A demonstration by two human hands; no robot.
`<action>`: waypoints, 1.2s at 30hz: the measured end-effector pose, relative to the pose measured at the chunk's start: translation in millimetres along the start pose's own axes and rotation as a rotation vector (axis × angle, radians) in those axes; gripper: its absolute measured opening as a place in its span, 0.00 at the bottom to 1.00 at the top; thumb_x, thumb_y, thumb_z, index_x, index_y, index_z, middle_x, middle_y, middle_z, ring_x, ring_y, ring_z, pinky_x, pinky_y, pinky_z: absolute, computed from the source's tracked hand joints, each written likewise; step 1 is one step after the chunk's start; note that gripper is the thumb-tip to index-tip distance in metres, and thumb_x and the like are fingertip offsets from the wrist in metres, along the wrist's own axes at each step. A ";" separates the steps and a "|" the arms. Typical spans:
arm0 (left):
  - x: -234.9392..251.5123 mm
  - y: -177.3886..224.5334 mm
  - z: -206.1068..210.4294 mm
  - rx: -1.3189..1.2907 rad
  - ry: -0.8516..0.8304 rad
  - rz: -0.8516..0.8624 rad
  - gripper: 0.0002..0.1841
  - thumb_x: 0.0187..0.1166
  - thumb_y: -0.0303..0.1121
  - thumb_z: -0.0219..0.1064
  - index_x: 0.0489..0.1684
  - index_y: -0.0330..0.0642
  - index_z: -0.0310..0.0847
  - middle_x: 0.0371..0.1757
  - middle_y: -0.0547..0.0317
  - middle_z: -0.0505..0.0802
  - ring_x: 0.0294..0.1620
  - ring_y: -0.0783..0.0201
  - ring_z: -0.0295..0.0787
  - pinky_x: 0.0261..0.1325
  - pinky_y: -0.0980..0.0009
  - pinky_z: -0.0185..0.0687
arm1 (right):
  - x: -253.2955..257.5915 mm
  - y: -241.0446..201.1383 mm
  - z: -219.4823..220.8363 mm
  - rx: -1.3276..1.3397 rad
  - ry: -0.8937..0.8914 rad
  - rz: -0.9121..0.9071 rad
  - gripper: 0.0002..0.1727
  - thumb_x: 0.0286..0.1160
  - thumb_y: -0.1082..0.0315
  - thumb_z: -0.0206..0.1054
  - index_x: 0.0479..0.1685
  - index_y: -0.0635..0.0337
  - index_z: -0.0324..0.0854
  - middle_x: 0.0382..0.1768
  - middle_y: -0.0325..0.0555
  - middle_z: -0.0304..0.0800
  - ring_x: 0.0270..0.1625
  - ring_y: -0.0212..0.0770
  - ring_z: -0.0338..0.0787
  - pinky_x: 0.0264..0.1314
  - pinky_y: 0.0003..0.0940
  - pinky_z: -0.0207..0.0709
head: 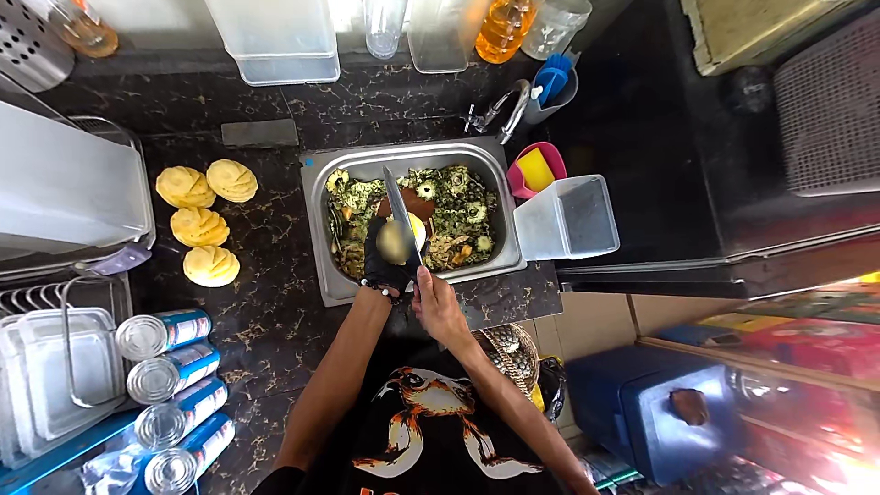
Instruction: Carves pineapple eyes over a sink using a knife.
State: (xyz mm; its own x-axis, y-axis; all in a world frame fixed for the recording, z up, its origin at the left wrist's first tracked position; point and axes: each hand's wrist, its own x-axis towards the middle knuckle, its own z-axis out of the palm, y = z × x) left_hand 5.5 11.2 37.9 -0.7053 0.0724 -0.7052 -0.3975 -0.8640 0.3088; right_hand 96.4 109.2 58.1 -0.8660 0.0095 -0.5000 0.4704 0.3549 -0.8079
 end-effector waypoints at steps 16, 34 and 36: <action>-21.3 -1.9 14.0 0.023 0.037 0.059 0.12 0.87 0.45 0.56 0.57 0.51 0.75 0.41 0.58 0.87 0.40 0.64 0.88 0.42 0.62 0.87 | 0.8 -10.0 3.3 -0.128 0.163 -0.164 0.35 0.95 0.43 0.33 0.31 0.57 0.77 0.15 0.39 0.73 0.16 0.38 0.77 0.22 0.38 0.76; -16.8 0.7 21.2 -0.026 0.119 0.054 0.14 0.89 0.44 0.55 0.65 0.50 0.74 0.52 0.58 0.87 0.51 0.63 0.86 0.52 0.59 0.85 | -5.7 -8.3 2.8 -0.294 0.226 -0.261 0.32 0.95 0.47 0.37 0.33 0.57 0.81 0.15 0.36 0.74 0.20 0.35 0.80 0.27 0.37 0.76; -13.7 0.8 20.5 -0.051 0.106 0.055 0.13 0.89 0.44 0.55 0.61 0.50 0.75 0.49 0.58 0.88 0.48 0.63 0.87 0.49 0.60 0.87 | -7.7 -10.3 4.0 -0.331 0.244 -0.255 0.32 0.95 0.46 0.38 0.33 0.57 0.80 0.15 0.37 0.73 0.20 0.36 0.80 0.27 0.38 0.75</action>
State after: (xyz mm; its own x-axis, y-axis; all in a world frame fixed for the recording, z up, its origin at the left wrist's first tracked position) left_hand 2.8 19.8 60.9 -0.6579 -0.0266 -0.7527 -0.3280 -0.8895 0.3182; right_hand 98.9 101.7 69.1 -0.9799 0.0880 -0.1792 0.1927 0.6526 -0.7328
